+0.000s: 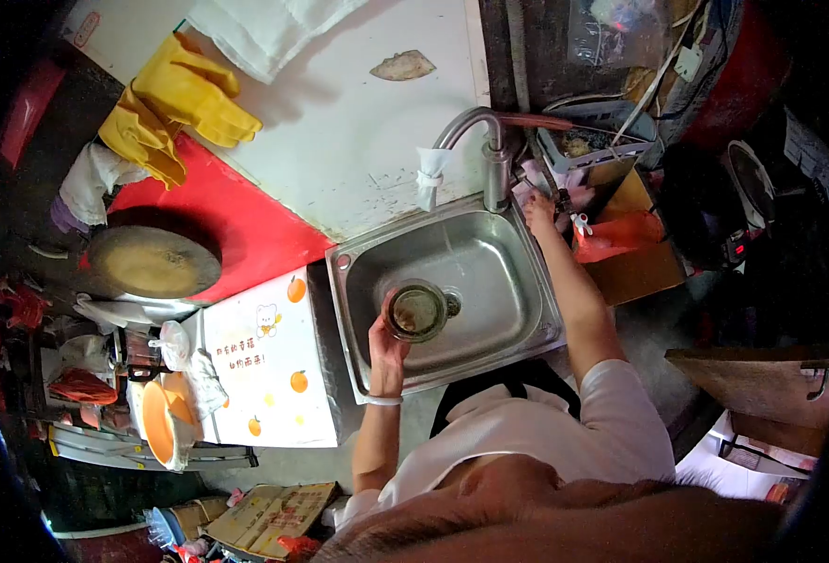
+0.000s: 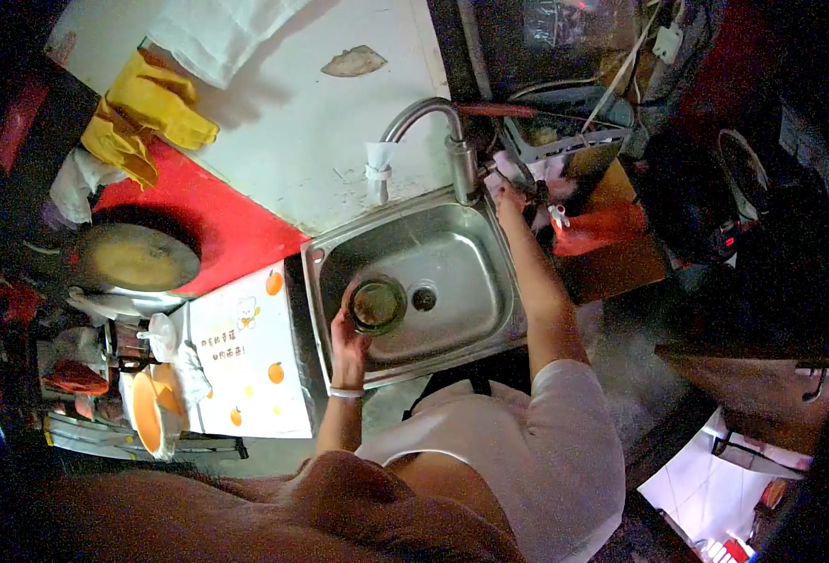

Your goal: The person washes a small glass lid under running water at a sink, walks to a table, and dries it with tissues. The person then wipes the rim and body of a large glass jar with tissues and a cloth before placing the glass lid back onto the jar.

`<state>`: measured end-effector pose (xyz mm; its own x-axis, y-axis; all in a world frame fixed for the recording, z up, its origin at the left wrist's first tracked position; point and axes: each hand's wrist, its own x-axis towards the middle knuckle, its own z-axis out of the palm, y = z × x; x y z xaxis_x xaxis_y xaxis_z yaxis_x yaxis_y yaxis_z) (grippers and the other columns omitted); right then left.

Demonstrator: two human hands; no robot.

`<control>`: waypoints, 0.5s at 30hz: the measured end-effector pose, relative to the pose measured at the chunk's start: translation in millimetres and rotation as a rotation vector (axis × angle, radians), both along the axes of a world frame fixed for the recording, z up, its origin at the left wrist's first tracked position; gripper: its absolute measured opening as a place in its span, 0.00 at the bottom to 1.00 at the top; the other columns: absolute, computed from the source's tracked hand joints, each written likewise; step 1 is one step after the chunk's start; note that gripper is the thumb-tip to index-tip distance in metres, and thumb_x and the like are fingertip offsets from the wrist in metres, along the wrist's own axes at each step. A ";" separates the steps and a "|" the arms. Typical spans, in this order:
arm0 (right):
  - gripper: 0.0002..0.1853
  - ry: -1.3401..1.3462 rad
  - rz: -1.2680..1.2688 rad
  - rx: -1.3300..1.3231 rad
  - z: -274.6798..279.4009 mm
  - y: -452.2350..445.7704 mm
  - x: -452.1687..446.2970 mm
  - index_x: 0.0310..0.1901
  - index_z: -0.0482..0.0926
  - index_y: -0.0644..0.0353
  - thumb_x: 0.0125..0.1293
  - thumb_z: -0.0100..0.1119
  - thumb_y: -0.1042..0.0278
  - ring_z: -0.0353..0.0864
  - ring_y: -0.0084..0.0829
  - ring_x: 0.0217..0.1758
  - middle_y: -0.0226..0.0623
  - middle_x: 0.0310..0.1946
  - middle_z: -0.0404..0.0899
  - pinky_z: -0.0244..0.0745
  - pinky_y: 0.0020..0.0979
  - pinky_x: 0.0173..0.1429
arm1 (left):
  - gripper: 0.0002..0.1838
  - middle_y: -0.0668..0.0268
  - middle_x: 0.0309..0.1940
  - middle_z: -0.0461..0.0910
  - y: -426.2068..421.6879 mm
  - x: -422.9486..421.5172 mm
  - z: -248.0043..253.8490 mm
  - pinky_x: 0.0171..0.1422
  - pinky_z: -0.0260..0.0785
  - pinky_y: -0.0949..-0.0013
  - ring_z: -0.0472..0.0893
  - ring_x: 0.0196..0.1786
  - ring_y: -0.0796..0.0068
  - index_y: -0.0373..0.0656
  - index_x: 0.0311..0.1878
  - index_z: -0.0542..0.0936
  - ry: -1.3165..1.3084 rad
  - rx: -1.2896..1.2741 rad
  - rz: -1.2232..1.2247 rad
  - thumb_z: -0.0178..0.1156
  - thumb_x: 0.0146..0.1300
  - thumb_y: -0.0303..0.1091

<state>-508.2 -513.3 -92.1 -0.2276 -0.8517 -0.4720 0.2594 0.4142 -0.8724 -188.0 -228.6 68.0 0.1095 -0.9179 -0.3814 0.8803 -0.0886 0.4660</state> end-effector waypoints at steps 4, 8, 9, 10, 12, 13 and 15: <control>0.25 -0.020 -0.073 0.148 70.7 47.4 40.7 0.15 0.63 0.47 0.55 0.48 0.35 0.51 0.21 0.04 0.21 0.06 0.56 0.43 0.25 0.09 | 0.19 0.60 0.50 0.72 10.8 -12.9 2.1 0.58 0.64 0.63 0.72 0.52 0.67 0.39 0.54 0.69 -0.198 -0.275 0.056 0.44 0.60 0.32; 0.26 0.024 0.037 -0.044 106.7 99.4 68.2 0.11 0.57 0.48 0.57 0.52 0.43 0.49 0.20 0.04 0.21 0.06 0.53 0.40 0.24 0.10 | 0.18 0.60 0.47 0.73 -5.3 -5.7 0.2 0.48 0.70 0.67 0.75 0.46 0.69 0.38 0.55 0.68 0.124 -0.012 0.051 0.44 0.62 0.32; 0.26 0.015 0.091 -0.089 124.3 111.5 72.9 0.11 0.56 0.49 0.58 0.52 0.45 0.50 0.20 0.05 0.22 0.06 0.52 0.40 0.24 0.10 | 0.19 0.60 0.48 0.73 -10.4 1.3 -15.4 0.47 0.71 0.68 0.75 0.46 0.69 0.38 0.55 0.67 0.239 -0.095 -0.007 0.44 0.61 0.31; 0.26 0.017 0.092 -0.084 124.0 119.3 80.8 0.11 0.56 0.49 0.58 0.52 0.45 0.50 0.20 0.05 0.22 0.06 0.52 0.40 0.24 0.10 | 0.19 0.59 0.48 0.73 -13.5 0.9 -14.2 0.46 0.72 0.68 0.75 0.47 0.69 0.37 0.56 0.67 0.354 -0.176 -0.073 0.44 0.60 0.30; 0.25 -0.037 -0.044 -0.118 119.4 133.2 89.7 0.11 0.56 0.49 0.58 0.52 0.48 0.50 0.20 0.05 0.23 0.06 0.53 0.41 0.24 0.10 | 0.20 0.60 0.46 0.73 -18.7 -8.4 4.4 0.42 0.72 0.70 0.75 0.43 0.70 0.38 0.56 0.67 0.297 -0.031 -0.003 0.45 0.59 0.29; 0.23 -0.078 0.081 -0.185 112.2 144.8 83.2 0.12 0.58 0.51 0.59 0.50 0.52 0.51 0.21 0.04 0.25 0.06 0.53 0.42 0.25 0.09 | 0.21 0.60 0.43 0.74 -18.7 -12.6 13.8 0.38 0.72 0.71 0.75 0.40 0.71 0.38 0.57 0.66 0.232 0.114 0.066 0.46 0.58 0.28; 0.22 -0.087 0.009 -0.104 101.7 159.8 87.2 0.13 0.60 0.52 0.60 0.50 0.52 0.53 0.21 0.05 0.26 0.07 0.55 0.44 0.25 0.09 | 0.22 0.60 0.43 0.74 -18.2 -5.0 -11.2 0.39 0.72 0.70 0.75 0.40 0.71 0.38 0.57 0.66 0.284 0.009 -0.039 0.48 0.57 0.29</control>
<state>-421.0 -353.5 9.6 -0.1816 -0.8988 -0.3989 0.3329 0.3255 -0.8850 -193.0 -246.8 56.8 -0.0380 -0.9159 -0.3996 0.9715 -0.1276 0.2000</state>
